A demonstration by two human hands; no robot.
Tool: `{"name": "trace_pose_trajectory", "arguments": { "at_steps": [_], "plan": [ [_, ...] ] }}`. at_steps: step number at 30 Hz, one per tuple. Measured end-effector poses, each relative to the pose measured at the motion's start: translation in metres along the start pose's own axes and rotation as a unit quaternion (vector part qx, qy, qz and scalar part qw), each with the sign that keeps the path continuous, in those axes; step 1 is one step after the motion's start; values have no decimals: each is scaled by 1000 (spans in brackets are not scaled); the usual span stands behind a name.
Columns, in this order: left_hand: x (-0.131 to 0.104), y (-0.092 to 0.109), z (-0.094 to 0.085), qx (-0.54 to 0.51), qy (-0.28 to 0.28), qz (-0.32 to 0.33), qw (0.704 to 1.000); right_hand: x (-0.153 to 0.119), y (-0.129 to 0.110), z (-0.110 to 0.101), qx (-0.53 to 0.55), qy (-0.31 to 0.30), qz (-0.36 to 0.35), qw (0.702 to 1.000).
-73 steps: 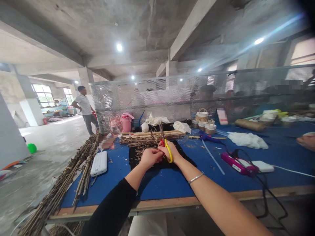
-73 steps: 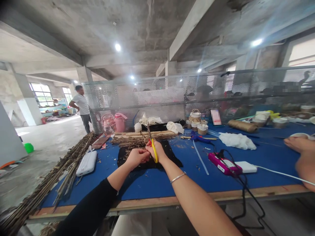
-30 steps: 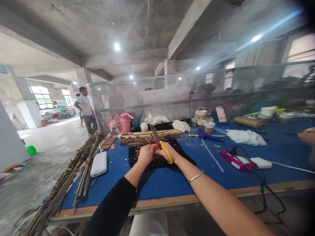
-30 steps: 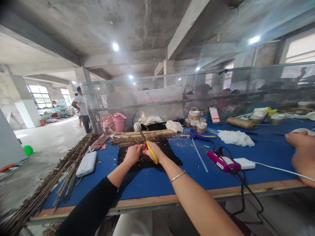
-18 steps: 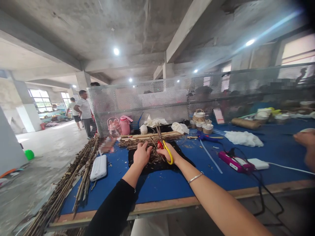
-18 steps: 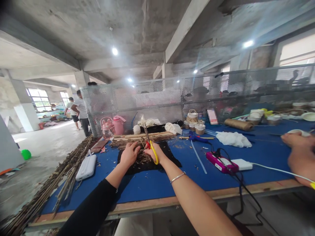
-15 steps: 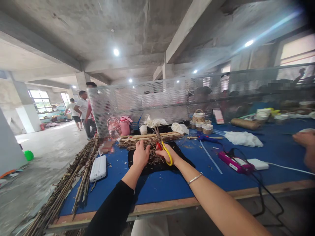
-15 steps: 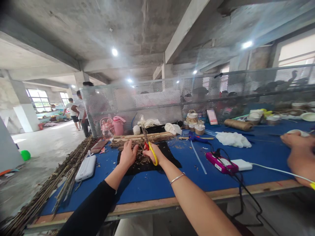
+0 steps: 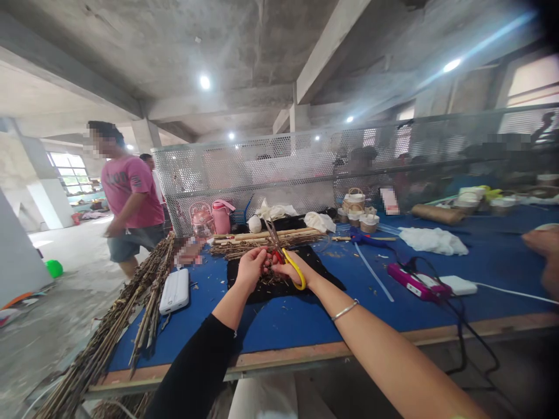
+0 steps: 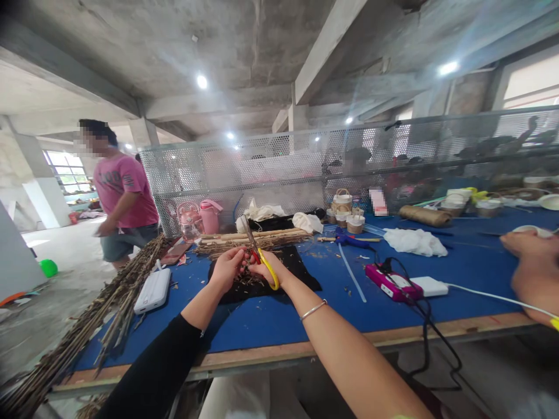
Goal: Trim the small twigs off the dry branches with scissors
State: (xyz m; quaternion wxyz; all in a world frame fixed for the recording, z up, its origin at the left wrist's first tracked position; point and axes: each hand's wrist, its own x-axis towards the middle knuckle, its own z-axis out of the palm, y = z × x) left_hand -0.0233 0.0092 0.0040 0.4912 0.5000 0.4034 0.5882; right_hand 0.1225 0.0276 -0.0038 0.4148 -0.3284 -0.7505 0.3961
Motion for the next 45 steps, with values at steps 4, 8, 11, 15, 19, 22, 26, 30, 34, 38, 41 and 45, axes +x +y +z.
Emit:
{"name": "trace_pose_trajectory", "arguments": {
  "at_steps": [4,8,11,15,19,22,26,30,34,38,41,45],
  "plan": [
    [1,-3,-2,14,5,-7,1000,6,10,-4,-122,98,-3,988],
    [-2,-5,0,28,-23,-33,999,9,23,-8,-165,99,37,981],
    [-5,-4,2,69,-43,-24,996,8,25,-9,-173,51,48,982],
    [-8,-4,2,116,-82,-14,990,5,21,-8,-187,13,54,981],
    [-9,-4,3,129,-79,-17,988,5,18,-7,-183,3,45,982],
    [-10,-6,4,140,-85,-7,987,4,18,-6,-203,20,48,978],
    [-9,-10,4,147,-91,11,985,3,15,-6,-259,52,40,964],
    [-7,-13,3,141,-75,5,987,0,8,-7,-312,59,39,948],
    [-6,-13,2,141,-75,3,987,-2,4,-7,-349,61,27,935],
    [-8,-11,3,151,-72,4,986,-3,2,-7,-377,59,34,924],
    [-8,-10,3,156,-65,2,986,-3,1,-6,-404,61,55,911],
    [-6,-13,2,157,-62,2,986,-2,1,-6,-431,70,69,897]
  ]
}}
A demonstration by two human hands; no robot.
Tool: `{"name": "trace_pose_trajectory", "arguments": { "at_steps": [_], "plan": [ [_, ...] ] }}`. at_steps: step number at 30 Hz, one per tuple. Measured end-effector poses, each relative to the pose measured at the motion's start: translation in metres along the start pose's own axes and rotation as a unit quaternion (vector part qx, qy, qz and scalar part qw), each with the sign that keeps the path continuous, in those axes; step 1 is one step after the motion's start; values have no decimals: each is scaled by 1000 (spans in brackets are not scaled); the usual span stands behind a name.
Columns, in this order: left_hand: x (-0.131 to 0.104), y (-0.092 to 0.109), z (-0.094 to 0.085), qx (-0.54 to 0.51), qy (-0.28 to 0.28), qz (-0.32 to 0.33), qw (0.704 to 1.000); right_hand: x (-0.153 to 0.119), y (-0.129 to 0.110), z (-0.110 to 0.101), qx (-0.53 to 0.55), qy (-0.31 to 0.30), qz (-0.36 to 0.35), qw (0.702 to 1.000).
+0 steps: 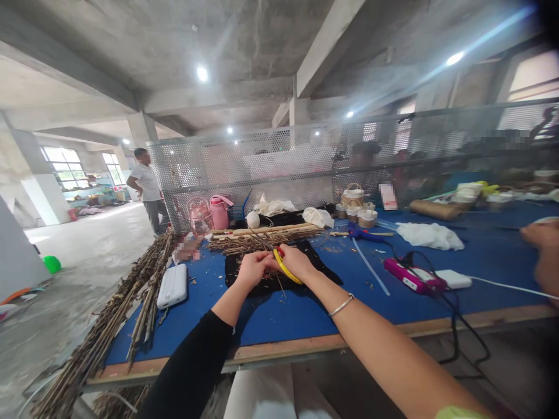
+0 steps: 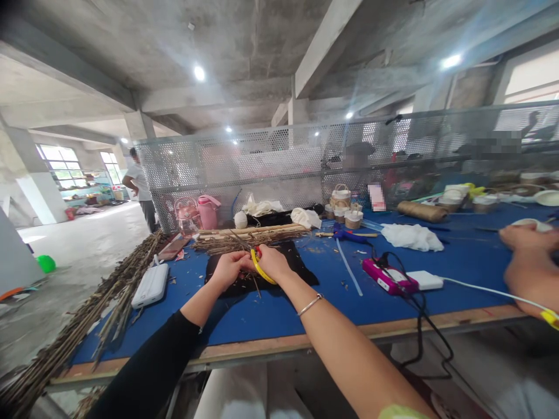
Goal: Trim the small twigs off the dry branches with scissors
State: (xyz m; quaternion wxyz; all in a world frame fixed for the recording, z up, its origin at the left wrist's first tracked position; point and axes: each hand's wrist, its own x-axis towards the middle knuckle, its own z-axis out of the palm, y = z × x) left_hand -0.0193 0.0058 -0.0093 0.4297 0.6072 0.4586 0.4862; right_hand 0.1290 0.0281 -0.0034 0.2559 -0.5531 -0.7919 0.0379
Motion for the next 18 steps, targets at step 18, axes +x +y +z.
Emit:
{"name": "trace_pose_trajectory", "arguments": {
  "at_steps": [18],
  "plan": [
    [2,-4,-1,3,14,3,1000,-1,3,1,27,-25,-40,999]
  ]
}}
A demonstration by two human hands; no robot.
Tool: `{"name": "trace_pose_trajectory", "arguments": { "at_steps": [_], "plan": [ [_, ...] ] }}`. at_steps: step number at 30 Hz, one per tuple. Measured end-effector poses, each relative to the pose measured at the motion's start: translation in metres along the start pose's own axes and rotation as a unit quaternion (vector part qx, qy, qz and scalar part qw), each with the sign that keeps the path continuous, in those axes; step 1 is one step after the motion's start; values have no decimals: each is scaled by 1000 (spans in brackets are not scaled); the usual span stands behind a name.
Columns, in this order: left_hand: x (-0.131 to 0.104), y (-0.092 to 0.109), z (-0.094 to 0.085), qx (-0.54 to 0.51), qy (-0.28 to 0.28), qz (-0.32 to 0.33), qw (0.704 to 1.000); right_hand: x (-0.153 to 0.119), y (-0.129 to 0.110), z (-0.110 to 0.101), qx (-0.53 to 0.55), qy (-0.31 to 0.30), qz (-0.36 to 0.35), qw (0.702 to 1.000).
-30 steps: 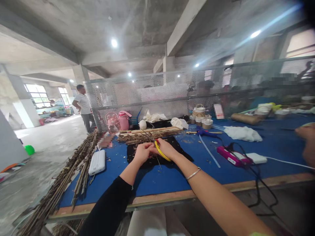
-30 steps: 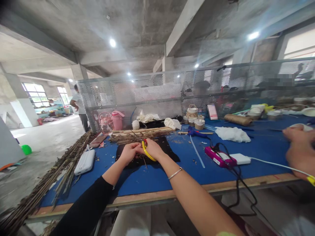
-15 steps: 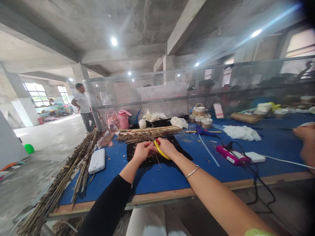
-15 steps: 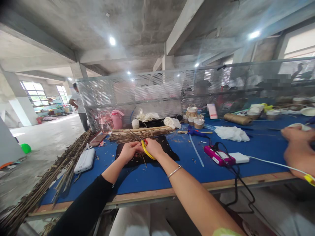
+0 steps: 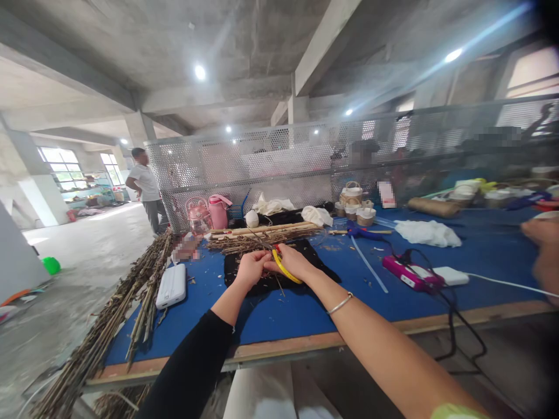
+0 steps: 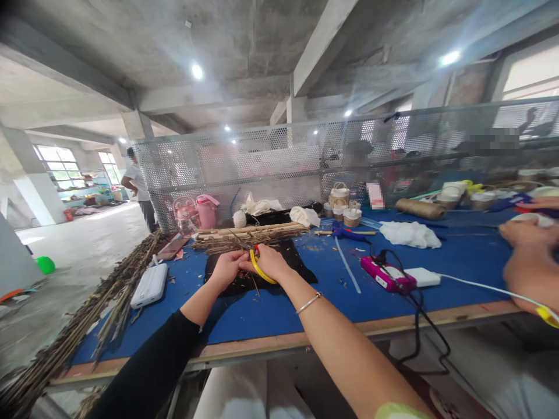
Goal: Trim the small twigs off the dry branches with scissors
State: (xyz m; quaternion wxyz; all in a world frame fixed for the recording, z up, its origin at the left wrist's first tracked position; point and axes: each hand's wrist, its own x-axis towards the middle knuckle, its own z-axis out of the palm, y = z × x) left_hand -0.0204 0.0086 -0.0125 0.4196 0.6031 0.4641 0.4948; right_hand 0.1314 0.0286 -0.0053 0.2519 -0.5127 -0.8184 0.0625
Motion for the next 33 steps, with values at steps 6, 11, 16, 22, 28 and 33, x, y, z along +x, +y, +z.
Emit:
{"name": "trace_pose_trajectory", "arguments": {
  "at_steps": [6,11,16,22,28,33],
  "plan": [
    [0,1,0,0,-2,2,1000,0,-1,-1,-2,6,-4,1000],
    [-1,2,0,-11,-13,-4,1000,-2,-6,-4,-17,-10,37,999],
    [-1,2,-1,-12,-7,2,1000,-1,-9,-5,-35,-5,53,998],
    [0,2,-1,-14,0,-17,1000,-1,-9,-5,-44,-5,60,997],
    [2,-1,-2,-10,0,2,1000,-1,-5,0,-14,-10,31,999],
    [5,-6,-3,-11,-13,22,1000,-2,-1,2,-5,-7,2,1000]
  ]
}}
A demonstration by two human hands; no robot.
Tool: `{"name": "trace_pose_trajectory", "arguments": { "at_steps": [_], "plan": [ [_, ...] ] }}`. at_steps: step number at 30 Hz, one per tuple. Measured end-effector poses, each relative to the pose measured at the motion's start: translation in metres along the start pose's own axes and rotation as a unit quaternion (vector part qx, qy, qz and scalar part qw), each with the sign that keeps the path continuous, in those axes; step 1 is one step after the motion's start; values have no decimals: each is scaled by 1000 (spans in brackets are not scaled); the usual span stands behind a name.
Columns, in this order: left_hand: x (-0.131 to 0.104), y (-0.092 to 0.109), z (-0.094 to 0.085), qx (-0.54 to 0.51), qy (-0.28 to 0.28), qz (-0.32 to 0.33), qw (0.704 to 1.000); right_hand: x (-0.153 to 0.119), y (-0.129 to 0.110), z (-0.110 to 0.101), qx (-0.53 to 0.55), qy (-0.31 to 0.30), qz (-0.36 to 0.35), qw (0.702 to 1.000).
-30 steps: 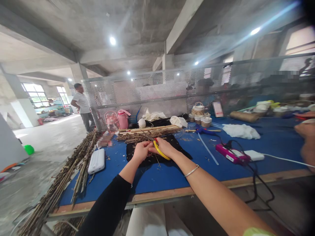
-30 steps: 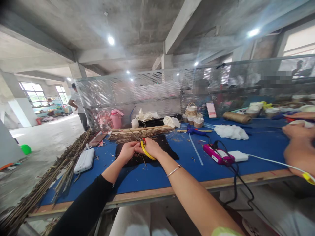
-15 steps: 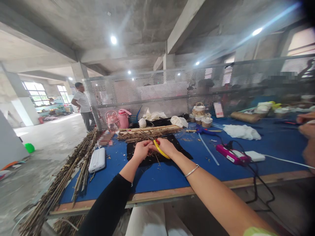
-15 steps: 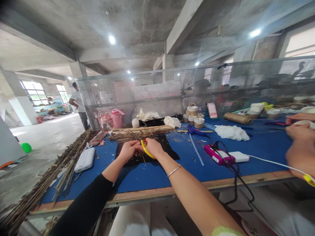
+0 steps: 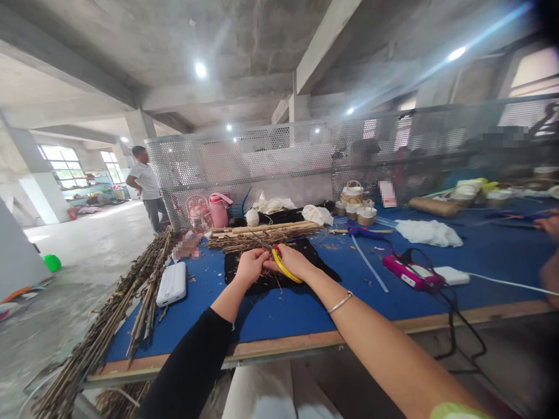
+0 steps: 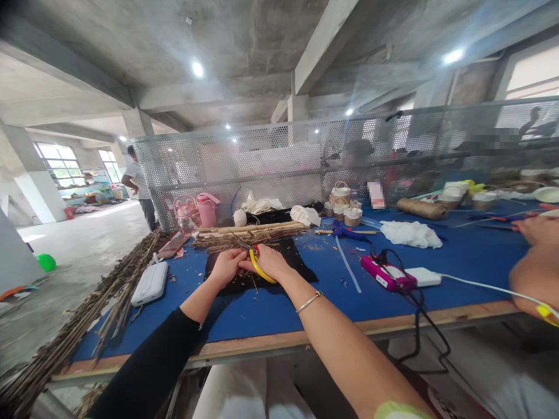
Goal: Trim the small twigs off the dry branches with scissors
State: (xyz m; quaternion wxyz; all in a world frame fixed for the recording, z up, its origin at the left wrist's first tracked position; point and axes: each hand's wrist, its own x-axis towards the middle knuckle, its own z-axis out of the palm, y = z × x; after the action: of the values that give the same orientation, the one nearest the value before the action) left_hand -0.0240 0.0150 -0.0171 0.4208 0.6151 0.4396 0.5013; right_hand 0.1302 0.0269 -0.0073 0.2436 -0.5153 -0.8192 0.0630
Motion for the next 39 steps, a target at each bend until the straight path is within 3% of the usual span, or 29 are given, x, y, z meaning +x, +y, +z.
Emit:
{"name": "trace_pose_trajectory", "arguments": {
  "at_steps": [19,32,39],
  "plan": [
    [-1,2,-1,37,27,-19,999,0,-7,-7,-35,-14,55,998],
    [-1,3,-2,53,30,10,998,-1,-4,-2,-29,9,11,999],
    [2,-2,-3,70,37,-3,997,-1,-6,-5,-40,-27,46,998]
  ]
}}
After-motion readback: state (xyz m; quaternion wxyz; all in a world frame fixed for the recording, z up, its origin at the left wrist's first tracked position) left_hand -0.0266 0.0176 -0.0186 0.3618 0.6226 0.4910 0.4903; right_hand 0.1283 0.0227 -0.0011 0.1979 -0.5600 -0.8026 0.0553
